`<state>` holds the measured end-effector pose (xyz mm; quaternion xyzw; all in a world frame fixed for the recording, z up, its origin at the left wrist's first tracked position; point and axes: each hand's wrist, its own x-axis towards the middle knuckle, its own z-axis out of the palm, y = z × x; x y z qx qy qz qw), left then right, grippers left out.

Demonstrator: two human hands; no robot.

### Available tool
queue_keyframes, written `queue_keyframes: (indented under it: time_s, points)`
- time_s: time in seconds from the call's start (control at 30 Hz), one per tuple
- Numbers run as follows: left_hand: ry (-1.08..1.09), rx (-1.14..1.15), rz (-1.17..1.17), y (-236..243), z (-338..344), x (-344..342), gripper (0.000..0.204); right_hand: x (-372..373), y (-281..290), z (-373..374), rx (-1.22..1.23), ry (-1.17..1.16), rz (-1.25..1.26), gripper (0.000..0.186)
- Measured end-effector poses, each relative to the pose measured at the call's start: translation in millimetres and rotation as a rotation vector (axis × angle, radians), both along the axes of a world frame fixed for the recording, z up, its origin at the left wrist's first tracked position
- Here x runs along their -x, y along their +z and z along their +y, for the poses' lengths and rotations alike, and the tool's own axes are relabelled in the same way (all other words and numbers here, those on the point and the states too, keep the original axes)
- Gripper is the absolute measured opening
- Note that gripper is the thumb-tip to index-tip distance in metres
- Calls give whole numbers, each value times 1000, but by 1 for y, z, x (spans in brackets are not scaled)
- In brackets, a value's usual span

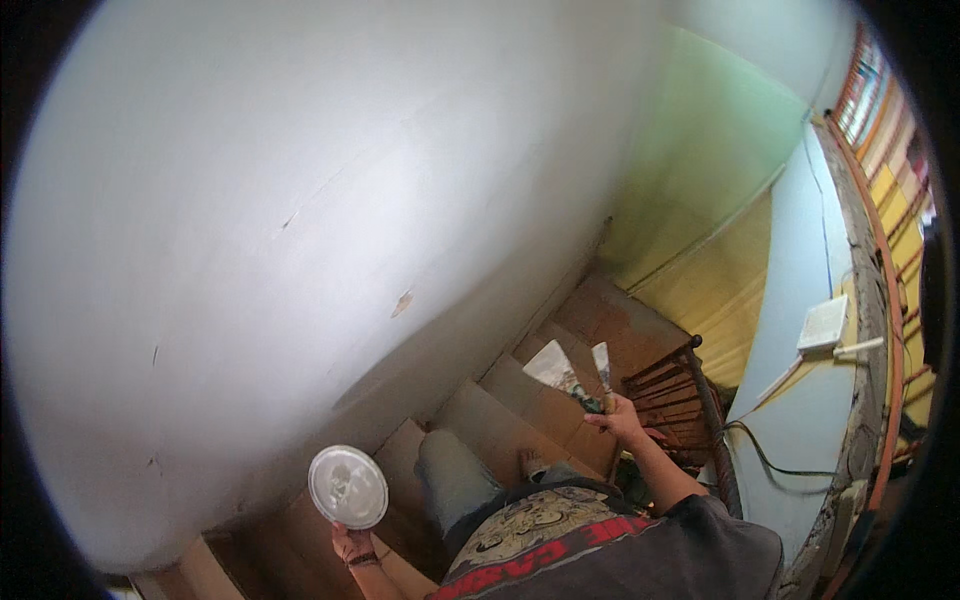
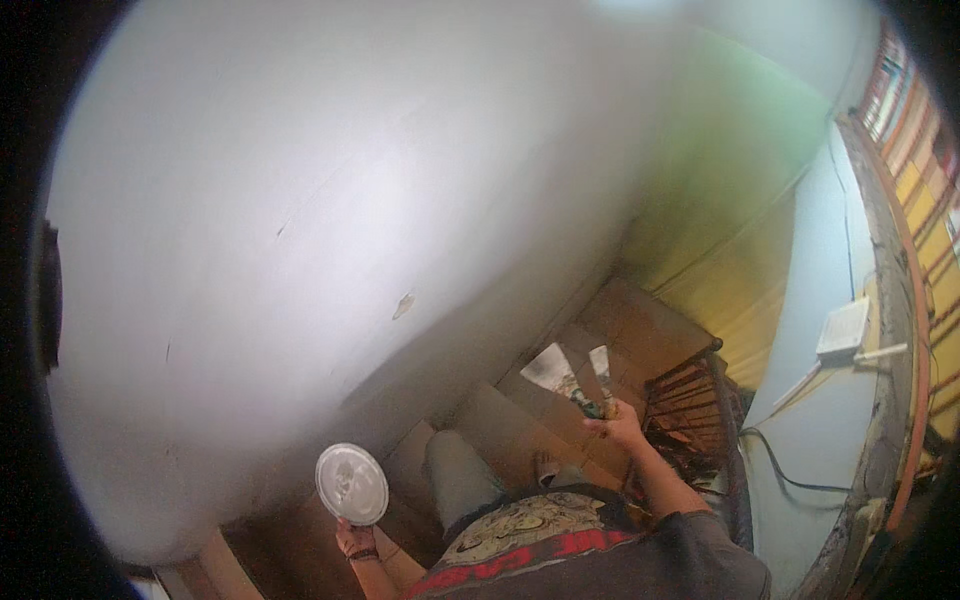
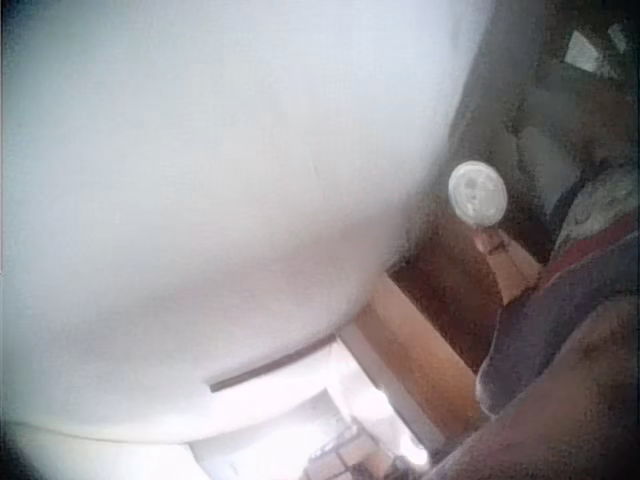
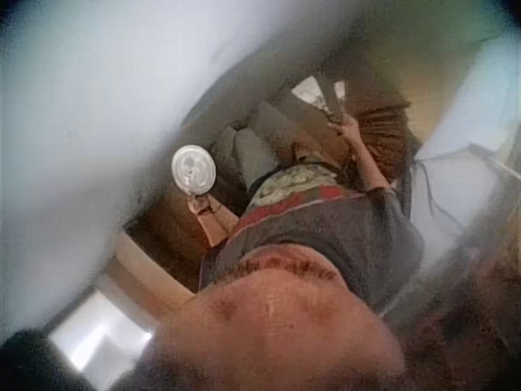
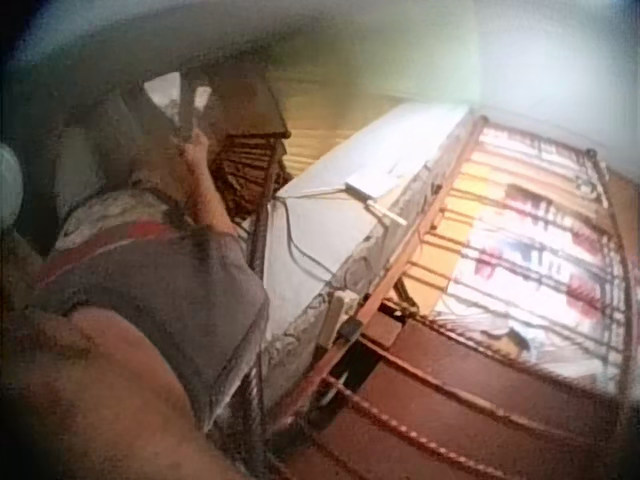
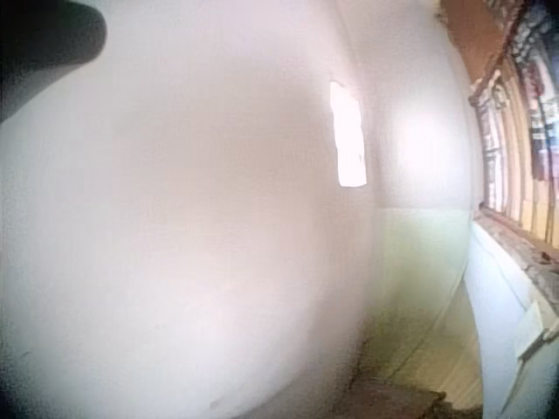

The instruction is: The person carries a container of white compound and a putty knife up a spiral staircase, then sits on the stairs to apply the compound to a cracked section of the wall. They repeatedly scoop compound and smooth it over the damaged area.

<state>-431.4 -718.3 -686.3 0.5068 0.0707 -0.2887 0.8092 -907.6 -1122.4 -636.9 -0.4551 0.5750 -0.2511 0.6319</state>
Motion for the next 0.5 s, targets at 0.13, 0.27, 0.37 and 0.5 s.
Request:
queue_keyframes:
  time_s: [0.13,0.27,0.37,0.5]
  points:
    - [-149,-301,-216,-13,-19,-16,55,-2,-8,-3,67,-23,30,38]
    - [-234,-295,-222,7,-31,-2,51,2,-18,19,9,-75,-12,39]
    - [-191,-50,-82,35,-48,12,55,13,-22,29,-14,-149,-84,40]
    - [-242,-115,-46,52,-78,7,57,28,-31,46,-44,-261,-74,41]
